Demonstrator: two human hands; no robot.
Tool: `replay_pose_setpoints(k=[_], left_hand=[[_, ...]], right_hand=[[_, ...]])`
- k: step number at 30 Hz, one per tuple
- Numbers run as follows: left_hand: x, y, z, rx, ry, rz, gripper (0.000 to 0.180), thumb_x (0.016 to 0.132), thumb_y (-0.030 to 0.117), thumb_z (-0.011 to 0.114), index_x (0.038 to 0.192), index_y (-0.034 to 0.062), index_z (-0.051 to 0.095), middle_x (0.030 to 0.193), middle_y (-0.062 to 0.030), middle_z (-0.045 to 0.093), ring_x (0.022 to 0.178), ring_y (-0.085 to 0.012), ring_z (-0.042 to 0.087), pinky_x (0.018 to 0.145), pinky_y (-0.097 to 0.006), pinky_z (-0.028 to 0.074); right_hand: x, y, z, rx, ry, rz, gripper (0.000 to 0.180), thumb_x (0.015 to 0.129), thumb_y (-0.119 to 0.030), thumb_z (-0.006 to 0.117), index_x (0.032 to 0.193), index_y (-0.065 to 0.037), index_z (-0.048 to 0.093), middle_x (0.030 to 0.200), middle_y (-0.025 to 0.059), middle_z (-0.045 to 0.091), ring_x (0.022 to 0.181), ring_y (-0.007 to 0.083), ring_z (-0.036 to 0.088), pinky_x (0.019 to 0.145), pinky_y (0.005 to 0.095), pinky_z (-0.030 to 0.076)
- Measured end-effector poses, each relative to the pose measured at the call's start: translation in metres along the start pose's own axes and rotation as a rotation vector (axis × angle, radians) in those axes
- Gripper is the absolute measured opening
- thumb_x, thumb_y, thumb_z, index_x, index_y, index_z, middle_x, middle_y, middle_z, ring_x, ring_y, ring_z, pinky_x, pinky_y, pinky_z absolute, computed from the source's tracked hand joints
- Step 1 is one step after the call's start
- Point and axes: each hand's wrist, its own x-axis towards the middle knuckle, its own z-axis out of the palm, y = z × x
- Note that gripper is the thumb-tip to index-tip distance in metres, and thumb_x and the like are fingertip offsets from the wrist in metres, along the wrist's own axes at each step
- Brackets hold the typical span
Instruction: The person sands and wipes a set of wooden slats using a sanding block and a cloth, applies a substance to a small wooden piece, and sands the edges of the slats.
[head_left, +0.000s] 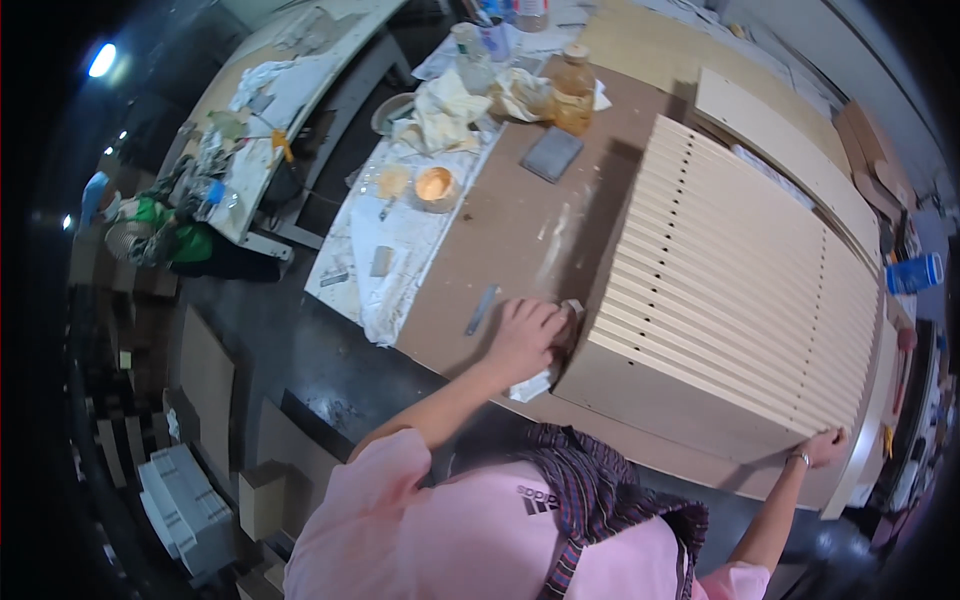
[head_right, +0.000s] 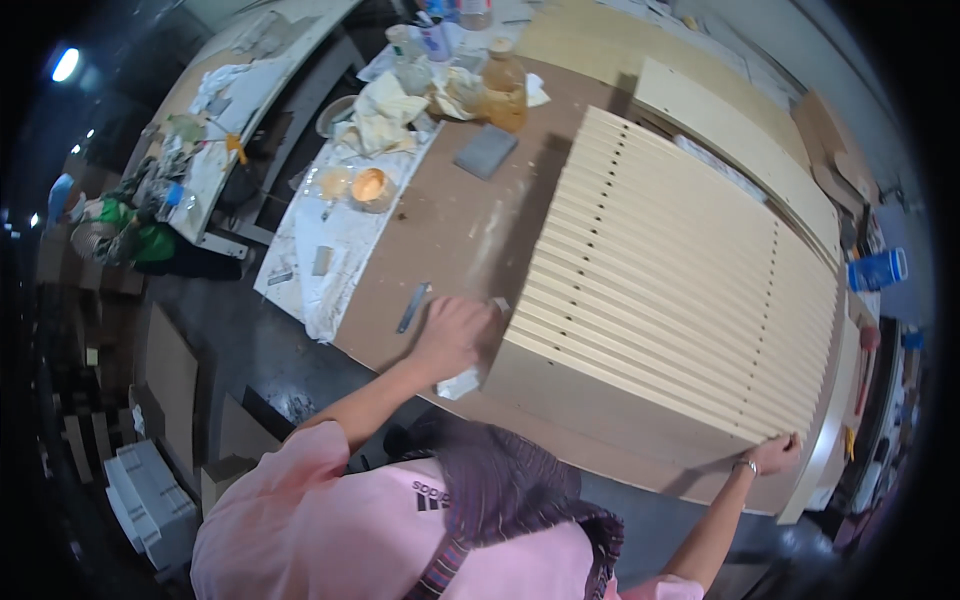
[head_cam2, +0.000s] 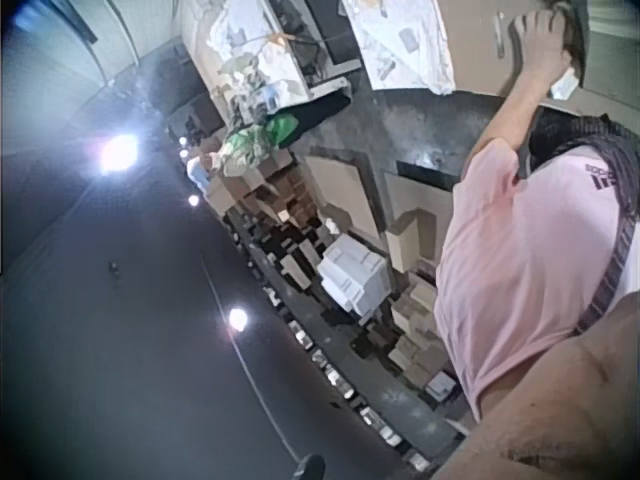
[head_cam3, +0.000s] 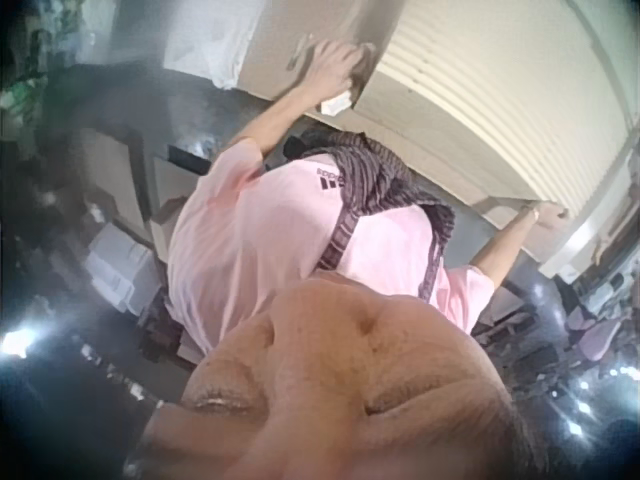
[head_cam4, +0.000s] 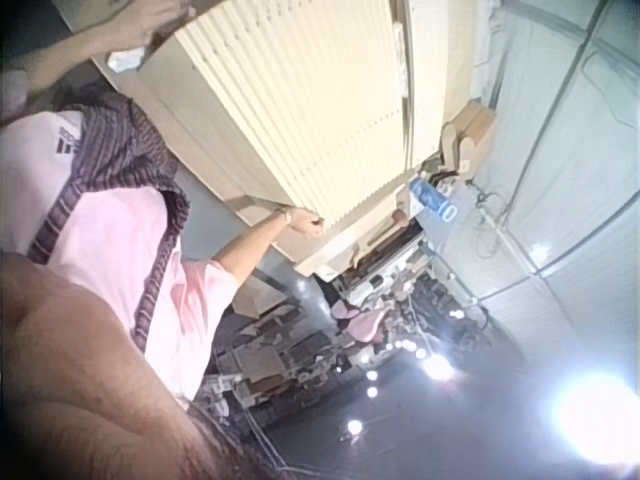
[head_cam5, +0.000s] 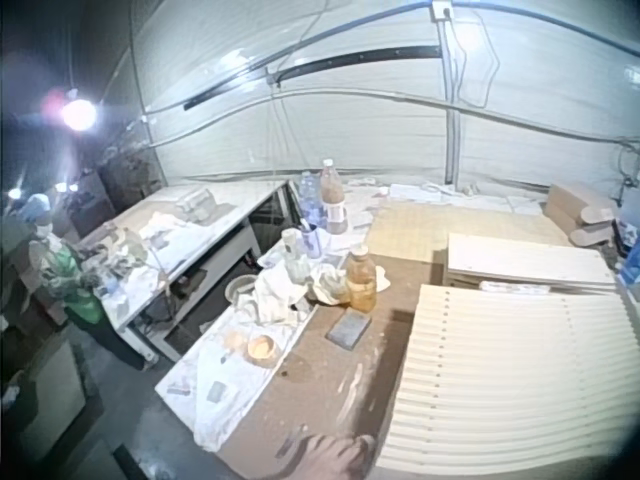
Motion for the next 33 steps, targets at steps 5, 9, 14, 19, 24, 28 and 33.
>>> replay_pose_setpoints(k=[5, 9, 14, 19, 24, 28, 33], left_hand=[[0.010, -0.012, -0.023, -0.093, 0.275, -0.157, 0.026, 0.066, 0.008, 0.071, 0.092, 0.0094, 0.068, 0.089, -0.0062, 0.062, 0.090, -0.0273, 0.058, 0.082, -0.039, 0.043], [0.043, 0.058, -0.097, -0.271, 0.572, 0.073, 0.026, 0.065, 0.008, 0.074, 0.090, 0.0094, 0.069, 0.089, -0.0081, 0.064, 0.085, -0.0286, 0.060, 0.077, -0.042, 0.046], [0.071, 0.149, 0.031, -0.020, 0.251, 0.228, 0.036, 0.074, 0.010, 0.063, 0.105, -0.0073, 0.064, 0.112, -0.0186, 0.061, 0.104, -0.0311, 0.057, 0.097, -0.044, 0.043], [0.068, 0.207, 0.039, 0.107, 0.392, 0.102, 0.043, 0.072, 0.004, 0.058, 0.112, -0.0127, 0.060, 0.123, -0.0245, 0.056, 0.120, -0.0343, 0.050, 0.111, -0.046, 0.033], [0.078, 0.218, 0.033, -0.120, 0.088, -0.053, 0.040, 0.068, -0.001, 0.056, 0.107, -0.0043, 0.064, 0.125, -0.0155, 0.058, 0.120, -0.0255, 0.053, 0.111, -0.050, 0.033], [0.093, 0.234, 0.010, -0.716, 0.378, -0.431, 0.019, 0.082, -0.002, 0.055, 0.097, -0.0006, 0.067, 0.096, -0.0114, 0.069, 0.090, -0.0200, 0.067, 0.086, -0.036, 0.051], [0.111, 0.279, -0.048, -0.718, 0.626, -0.051, 0.015, 0.085, 0.000, 0.056, 0.095, -0.0011, 0.068, 0.085, -0.0114, 0.070, 0.079, -0.0201, 0.068, 0.074, -0.031, 0.053]], right_hand=[[0.005, -0.005, 0.007, -0.083, -0.023, -0.037, 0.034, 0.088, -0.018, 0.056, 0.116, 0.001, 0.063, 0.114, 0.0150, 0.066, 0.101, 0.0290, 0.062, 0.088, 0.0375, 0.047], [0.009, 0.016, 0.023, 0.140, -0.066, 0.017, 0.035, 0.092, -0.022, 0.055, 0.112, 0.006, 0.064, 0.101, 0.0182, 0.068, 0.088, 0.0279, 0.063, 0.084, 0.0403, 0.050], [-0.027, -0.041, -0.034, -0.059, -0.461, 0.128, 0.072, 0.093, -0.056, 0.044, 0.145, -0.008, 0.035, 0.157, 0.0171, 0.019, 0.146, 0.0376, 0.011, 0.118, 0.0537, 0.011], [-0.006, 0.035, 0.032, 0.371, -0.432, -0.327, 0.063, 0.093, -0.050, 0.047, 0.138, -0.007, 0.041, 0.145, 0.0179, 0.029, 0.136, 0.0380, 0.021, 0.112, 0.0547, 0.017], [0.002, 0.040, 0.041, 0.729, -0.338, -0.662, 0.054, 0.093, -0.044, 0.049, 0.131, -0.006, 0.047, 0.133, 0.0187, 0.038, 0.125, 0.0384, 0.031, 0.106, 0.0558, 0.023], [-0.004, 0.043, 0.055, 1.004, -0.164, -0.870, 0.047, 0.093, -0.040, 0.051, 0.125, -0.006, 0.052, 0.124, 0.0193, 0.046, 0.117, 0.0387, 0.039, 0.101, 0.0566, 0.028], [0.038, 0.006, -0.063, 0.749, -0.344, -0.769, 0.039, 0.092, -0.030, 0.056, 0.121, -0.004, 0.056, 0.117, 0.0203, 0.052, 0.110, 0.0380, 0.047, 0.097, 0.0532, 0.035]])
